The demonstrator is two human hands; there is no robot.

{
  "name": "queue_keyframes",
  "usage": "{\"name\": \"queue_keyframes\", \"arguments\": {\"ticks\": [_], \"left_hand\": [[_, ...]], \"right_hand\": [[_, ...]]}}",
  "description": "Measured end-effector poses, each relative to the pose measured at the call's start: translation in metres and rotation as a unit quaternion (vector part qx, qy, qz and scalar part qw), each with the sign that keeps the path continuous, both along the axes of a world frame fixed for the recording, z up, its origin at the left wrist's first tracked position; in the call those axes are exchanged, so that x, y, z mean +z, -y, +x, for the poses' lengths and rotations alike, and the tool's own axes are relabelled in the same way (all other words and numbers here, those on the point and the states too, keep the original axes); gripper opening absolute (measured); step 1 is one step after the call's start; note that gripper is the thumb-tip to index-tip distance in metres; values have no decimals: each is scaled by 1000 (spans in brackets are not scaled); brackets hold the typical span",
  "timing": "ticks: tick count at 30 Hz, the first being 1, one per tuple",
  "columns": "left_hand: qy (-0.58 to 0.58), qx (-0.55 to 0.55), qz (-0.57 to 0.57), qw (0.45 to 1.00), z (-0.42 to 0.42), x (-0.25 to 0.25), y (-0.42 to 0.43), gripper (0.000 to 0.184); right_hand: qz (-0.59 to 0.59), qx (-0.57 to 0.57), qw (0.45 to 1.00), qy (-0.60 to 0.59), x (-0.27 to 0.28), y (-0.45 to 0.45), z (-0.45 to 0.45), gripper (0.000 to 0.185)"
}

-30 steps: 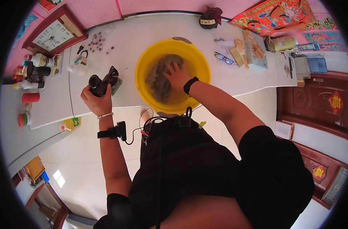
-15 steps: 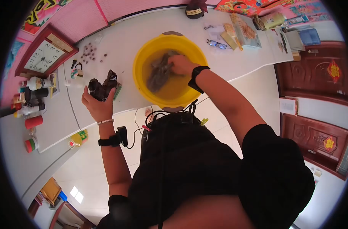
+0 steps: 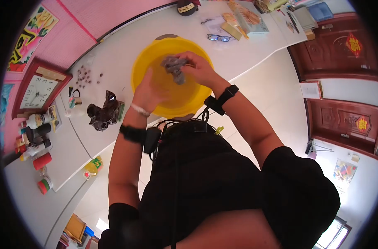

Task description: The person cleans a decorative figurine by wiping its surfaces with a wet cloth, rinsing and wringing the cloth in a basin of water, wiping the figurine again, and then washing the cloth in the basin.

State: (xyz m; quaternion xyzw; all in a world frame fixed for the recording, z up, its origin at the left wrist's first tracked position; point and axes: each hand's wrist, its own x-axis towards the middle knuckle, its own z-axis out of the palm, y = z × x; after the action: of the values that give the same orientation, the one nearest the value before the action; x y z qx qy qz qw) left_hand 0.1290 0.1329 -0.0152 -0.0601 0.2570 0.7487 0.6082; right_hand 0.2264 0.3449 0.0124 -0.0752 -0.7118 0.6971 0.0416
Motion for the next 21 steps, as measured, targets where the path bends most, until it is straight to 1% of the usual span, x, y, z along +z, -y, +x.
{"name": "queue_keyframes", "arguments": {"ticks": [2, 3, 5, 6, 8, 11, 13, 14, 17, 19, 21], "left_hand": [[61, -19, -120, 991, -4, 15, -31, 50], [89, -29, -181, 979, -5, 20, -42, 49], [79, 12, -80, 994, -5, 2, -50, 49], [77, 32, -29, 996, -4, -10, -52, 49], [76, 48, -53, 995, -4, -34, -53, 46], [39, 62, -99, 992, 1, -39, -52, 45], [19, 39, -89, 995, 2, -33, -54, 45], [19, 11, -63, 998, 2, -29, -55, 44], [-30, -45, 43, 998, 1, -32, -53, 44], [-56, -73, 58, 994, 1, -29, -46, 41], [-52, -105, 15, 993, 3, -22, -41, 36]], "right_hand": [[-84, 15, 996, 18, 7, 7, 1, 25], [-152, -21, 988, 27, 5, 10, 3, 25], [-285, -93, 953, 44, -3, 14, 6, 26], [-307, -109, 944, 44, -11, 13, 5, 25], [-352, -139, 925, 45, -26, 12, 1, 24], [-256, -247, 933, 61, -20, 26, -9, 25], [-115, -211, 965, 105, -37, 37, -15, 27], [-43, -191, 973, 126, -46, 39, -15, 28], [-227, -135, 955, 138, -48, 35, -21, 28], [-188, -98, 971, 110, -49, 30, -22, 25], [-168, -76, 978, 100, -46, 29, -22, 24]]}}
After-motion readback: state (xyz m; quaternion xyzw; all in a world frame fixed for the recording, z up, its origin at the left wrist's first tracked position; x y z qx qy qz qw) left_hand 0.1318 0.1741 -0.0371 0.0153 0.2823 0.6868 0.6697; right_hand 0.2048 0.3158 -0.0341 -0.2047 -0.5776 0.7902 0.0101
